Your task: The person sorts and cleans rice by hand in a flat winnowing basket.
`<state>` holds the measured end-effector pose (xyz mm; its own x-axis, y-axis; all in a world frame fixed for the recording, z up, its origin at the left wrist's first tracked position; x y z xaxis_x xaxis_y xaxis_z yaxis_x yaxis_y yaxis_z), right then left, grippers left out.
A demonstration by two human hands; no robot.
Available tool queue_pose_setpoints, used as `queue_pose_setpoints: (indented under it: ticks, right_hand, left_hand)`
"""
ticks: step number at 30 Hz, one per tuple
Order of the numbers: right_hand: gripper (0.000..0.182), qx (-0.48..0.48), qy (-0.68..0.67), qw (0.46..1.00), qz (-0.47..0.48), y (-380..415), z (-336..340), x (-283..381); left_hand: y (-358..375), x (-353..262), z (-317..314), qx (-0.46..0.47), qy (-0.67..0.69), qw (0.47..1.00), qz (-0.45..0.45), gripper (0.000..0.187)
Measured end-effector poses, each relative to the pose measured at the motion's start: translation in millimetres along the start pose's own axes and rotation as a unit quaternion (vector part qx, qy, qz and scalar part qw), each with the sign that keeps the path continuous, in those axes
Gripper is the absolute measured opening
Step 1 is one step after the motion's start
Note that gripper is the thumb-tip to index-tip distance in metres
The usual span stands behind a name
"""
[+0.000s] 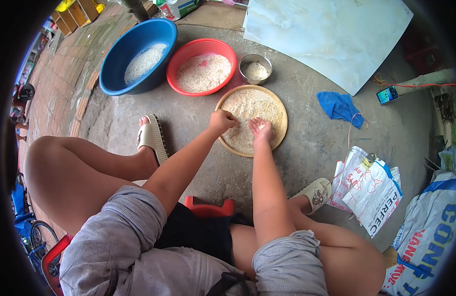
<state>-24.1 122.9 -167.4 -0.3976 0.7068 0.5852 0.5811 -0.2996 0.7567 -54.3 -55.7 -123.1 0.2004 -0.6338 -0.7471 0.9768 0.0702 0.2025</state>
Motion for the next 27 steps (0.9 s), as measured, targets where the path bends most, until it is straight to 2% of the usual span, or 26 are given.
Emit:
queue_pose_setpoints:
  ticks: [3,4,5,7,8,10,14,17,18,22,24,25,27]
  right_hand:
    - [0.04,0.005,-0.035,0.999,-0.021,-2.3,1.2,-0.9]
    - [0.038,0.016,-0.054,0.998,-0.034,-1.9,2.2,-1.4]
    - [0.038,0.015,-0.055,0.998,-0.034,-1.9,4.3,-0.2]
    - [0.032,-0.004,-0.097,0.993,-0.063,-0.4,8.2,0.6]
    - [0.03,-0.013,-0.117,0.99,-0.077,0.7,9.5,0.6]
    - [0.03,0.0,-0.117,0.989,-0.089,-0.2,9.0,0.2]
    - [0.029,-0.008,-0.07,0.989,-0.132,-14.5,15.2,-11.5]
    - [0.031,0.02,-0.035,0.992,-0.123,-12.8,15.0,-13.0]
    - [0.032,0.011,-0.033,0.992,-0.122,-11.2,15.1,-12.9]
    - [0.031,0.033,-0.03,0.992,-0.116,-4.3,13.5,-10.5]
    - [0.027,0.011,-0.026,0.993,-0.115,-3.7,15.0,-9.7]
    - [0.027,0.01,-0.027,0.993,-0.114,-6.7,16.0,-8.9]
    - [0.022,0.006,-0.019,0.987,-0.158,-11.0,16.6,-13.3]
  left_hand:
    - [-4.8,-36.4,-2.7,0.013,0.064,0.998,0.002,0.016]
    - [-3.3,-54.2,-1.9,0.01,0.089,0.996,-0.027,0.015]
    - [-0.3,-69.5,-3.0,0.024,0.097,0.994,-0.044,0.015]
    - [6.4,-90.4,-13.8,0.107,0.057,0.99,-0.075,0.02]
    - [10.3,-93.8,-16.5,0.107,0.055,0.99,-0.076,0.02]
    - [13.8,-98.3,-10.0,-0.041,0.017,0.986,-0.162,0.023]
    - [13.2,-64.6,-9.7,-0.055,-0.055,0.984,-0.159,0.02]
    - [22.3,-36.1,-18.0,-0.04,-0.102,0.98,-0.165,0.018]
    - [29.8,-34.1,-15.8,-0.064,-0.099,0.973,-0.2,0.014]
    - [26.1,-26.6,-23.3,-0.045,-0.093,0.978,-0.184,0.015]
    - [14.2,-27.4,-21.8,-0.012,-0.019,0.992,-0.122,0.014]
    - [11.1,-35.9,-17.8,-0.011,-0.018,0.992,-0.122,0.014]
    - [2.7,-52.2,-9.1,-0.006,0.072,0.994,-0.085,0.012]
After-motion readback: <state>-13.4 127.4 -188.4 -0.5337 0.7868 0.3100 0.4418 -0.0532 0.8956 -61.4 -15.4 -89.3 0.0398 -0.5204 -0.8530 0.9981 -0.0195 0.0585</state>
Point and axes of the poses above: each hand's wrist, its own y-axis away from the middle knuckle, its own z-axis out of the back of the hand, x = y × z, the point moved 7 cm from there along -y, towards the middle knuckle, and after that the axes turned 8 degrees about -x, right-handed, at the moved point
